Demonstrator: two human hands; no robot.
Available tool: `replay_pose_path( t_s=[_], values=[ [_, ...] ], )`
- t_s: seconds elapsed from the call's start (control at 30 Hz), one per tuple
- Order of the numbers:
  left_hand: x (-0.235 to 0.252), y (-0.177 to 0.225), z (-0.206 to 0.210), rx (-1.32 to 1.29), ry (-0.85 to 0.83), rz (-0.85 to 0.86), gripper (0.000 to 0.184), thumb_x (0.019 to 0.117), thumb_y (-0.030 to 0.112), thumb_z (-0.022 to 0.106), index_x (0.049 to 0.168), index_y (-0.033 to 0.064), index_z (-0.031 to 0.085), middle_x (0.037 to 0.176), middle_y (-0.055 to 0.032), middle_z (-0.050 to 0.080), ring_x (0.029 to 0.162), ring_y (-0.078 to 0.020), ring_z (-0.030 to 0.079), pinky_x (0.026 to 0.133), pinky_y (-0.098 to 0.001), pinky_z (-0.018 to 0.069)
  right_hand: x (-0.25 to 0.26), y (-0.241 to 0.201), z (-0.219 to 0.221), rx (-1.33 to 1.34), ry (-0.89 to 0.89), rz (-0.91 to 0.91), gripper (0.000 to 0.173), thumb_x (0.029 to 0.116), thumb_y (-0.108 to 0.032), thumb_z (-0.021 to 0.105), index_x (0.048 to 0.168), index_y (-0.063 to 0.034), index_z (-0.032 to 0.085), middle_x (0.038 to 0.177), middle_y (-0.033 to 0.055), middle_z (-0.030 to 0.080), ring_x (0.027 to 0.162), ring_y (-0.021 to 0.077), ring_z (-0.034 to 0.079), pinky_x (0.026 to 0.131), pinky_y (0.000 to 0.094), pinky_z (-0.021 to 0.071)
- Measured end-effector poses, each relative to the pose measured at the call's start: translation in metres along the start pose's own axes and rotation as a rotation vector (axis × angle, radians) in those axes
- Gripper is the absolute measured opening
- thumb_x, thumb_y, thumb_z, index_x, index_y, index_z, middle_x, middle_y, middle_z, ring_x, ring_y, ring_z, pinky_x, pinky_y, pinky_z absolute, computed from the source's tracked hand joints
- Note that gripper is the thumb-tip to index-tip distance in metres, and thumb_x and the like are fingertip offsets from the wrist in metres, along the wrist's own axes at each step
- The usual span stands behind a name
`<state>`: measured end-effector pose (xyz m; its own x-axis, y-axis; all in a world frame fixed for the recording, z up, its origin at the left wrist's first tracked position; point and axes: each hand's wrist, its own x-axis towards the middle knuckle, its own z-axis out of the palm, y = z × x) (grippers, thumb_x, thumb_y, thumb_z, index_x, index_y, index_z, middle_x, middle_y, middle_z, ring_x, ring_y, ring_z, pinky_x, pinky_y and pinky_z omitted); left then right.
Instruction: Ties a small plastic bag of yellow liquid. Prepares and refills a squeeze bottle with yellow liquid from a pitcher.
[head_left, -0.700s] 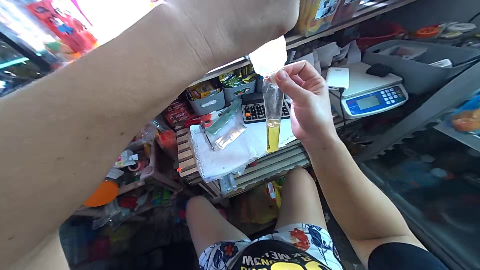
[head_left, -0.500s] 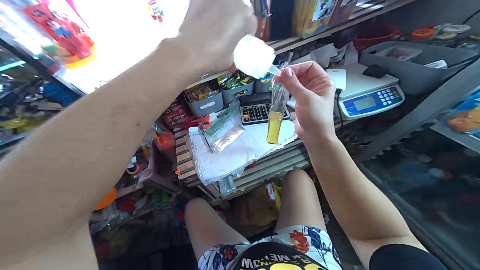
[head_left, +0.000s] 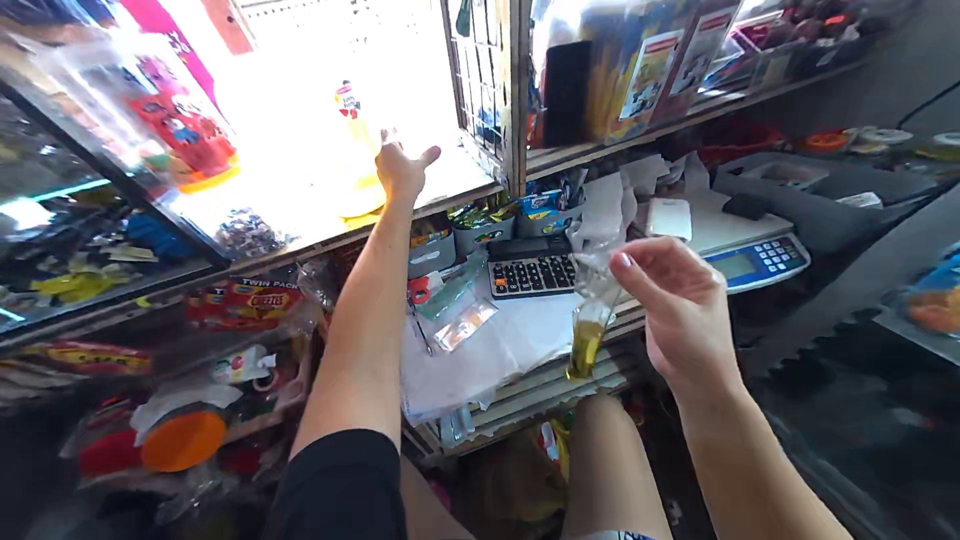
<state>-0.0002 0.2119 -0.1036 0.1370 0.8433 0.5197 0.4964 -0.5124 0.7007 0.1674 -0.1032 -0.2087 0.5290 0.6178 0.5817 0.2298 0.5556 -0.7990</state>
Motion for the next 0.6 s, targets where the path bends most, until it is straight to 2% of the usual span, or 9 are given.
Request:
replay_pose_path(
  t_s=[0.07,0.17,0.27,0.3,0.37,0.4,0.47,0.53,0.6],
  values=[
    [0.006,-0.009,0.013,-0.060,0.019,0.001,0.087,0.0885,0.031,0.081,0.152,-0.0079,0.037,0.143,-0.0319,0.052,0.130,-0.0450,0.054,0.109,-0.0572,0.0433,-0.007,0.004,-0.006,0.015,0.008,0.015,0.005,0.0932,-0.015,0.071,0.097,-0.0157,0.074,0.093,-0.0049,0.072,0.094,0.0083,0.067,0.090,0.0284,0.0560],
    [0.006,-0.016,0.024,-0.113,0.045,-0.007,0.085,0.0906,0.030,0.079,0.153,-0.0066,0.035,0.143,-0.0311,0.053,0.132,-0.0437,0.053,0.109,-0.0548,0.0439,-0.020,0.007,-0.017,0.031,-0.004,0.018,0.004,0.0933,-0.015,0.071,0.096,-0.0141,0.074,0.092,-0.0045,0.073,0.092,0.0072,0.069,0.089,0.0256,0.0565],
    [-0.009,-0.016,0.020,-0.134,0.086,-0.011,0.091,0.0887,0.029,0.081,0.155,-0.0050,0.029,0.148,-0.0299,0.048,0.138,-0.0403,0.049,0.115,-0.0496,0.0411,-0.032,0.009,-0.026,0.050,-0.014,0.026,0.004,0.0933,-0.014,0.071,0.097,-0.0148,0.074,0.092,-0.0051,0.073,0.091,0.0060,0.069,0.088,0.0235,0.0566],
    [-0.021,-0.015,0.018,-0.149,0.113,0.052,0.090,0.0891,0.029,0.080,0.155,-0.0060,0.030,0.149,-0.0307,0.047,0.139,-0.0403,0.047,0.115,-0.0487,0.0400,-0.035,0.009,-0.029,0.049,-0.012,0.025,0.004,0.0933,-0.014,0.072,0.097,-0.0155,0.074,0.093,-0.0056,0.074,0.091,0.0056,0.069,0.088,0.0234,0.0568],
    [-0.063,-0.002,0.014,-0.178,0.102,0.267,0.071,0.0945,0.028,0.072,0.148,-0.0071,0.042,0.141,-0.0286,0.055,0.130,-0.0364,0.054,0.106,-0.0465,0.0456,-0.041,0.010,-0.036,0.031,-0.001,0.036,0.005,0.0934,-0.015,0.072,0.097,-0.0171,0.075,0.093,-0.0068,0.073,0.091,0.0050,0.069,0.088,0.0235,0.0568],
    [-0.092,0.009,0.014,-0.214,0.036,0.375,0.056,0.0985,0.026,0.066,0.141,-0.0060,0.050,0.134,-0.0246,0.060,0.123,-0.0304,0.059,0.101,-0.0422,0.0491,-0.044,0.011,-0.039,0.026,0.002,0.045,0.006,0.0935,-0.015,0.072,0.098,-0.0173,0.075,0.094,-0.0069,0.073,0.091,0.0050,0.069,0.088,0.0236,0.0572],
    [-0.157,0.031,0.016,-0.367,-0.218,0.571,0.031,0.1008,0.020,0.062,0.122,-0.0021,0.065,0.119,-0.0148,0.067,0.113,-0.0200,0.064,0.098,-0.0363,0.0532,-0.052,0.013,-0.041,0.029,0.010,0.069,0.007,0.0939,-0.012,0.072,0.098,-0.0163,0.075,0.094,-0.0067,0.073,0.090,0.0050,0.068,0.086,0.0237,0.0578],
    [-0.212,0.048,0.023,-0.498,-0.479,0.681,0.026,0.0949,0.023,0.070,0.110,0.0033,0.073,0.118,-0.0099,0.066,0.117,-0.0210,0.059,0.102,-0.0397,0.0482,-0.059,0.014,-0.042,0.040,0.014,0.104,0.008,0.0943,-0.010,0.071,0.099,-0.0152,0.075,0.094,-0.0059,0.073,0.090,0.0052,0.068,0.086,0.0239,0.0578],
    [-0.245,0.055,0.031,-0.494,-0.601,0.711,0.028,0.0909,0.029,0.077,0.111,0.0099,0.075,0.123,-0.0062,0.064,0.119,-0.0211,0.055,0.103,-0.0425,0.0460,-0.066,0.013,-0.041,0.052,0.016,0.130,0.008,0.0946,-0.010,0.071,0.100,-0.0150,0.075,0.095,-0.0055,0.072,0.091,0.0054,0.068,0.086,0.0238,0.0576]
  ],
)
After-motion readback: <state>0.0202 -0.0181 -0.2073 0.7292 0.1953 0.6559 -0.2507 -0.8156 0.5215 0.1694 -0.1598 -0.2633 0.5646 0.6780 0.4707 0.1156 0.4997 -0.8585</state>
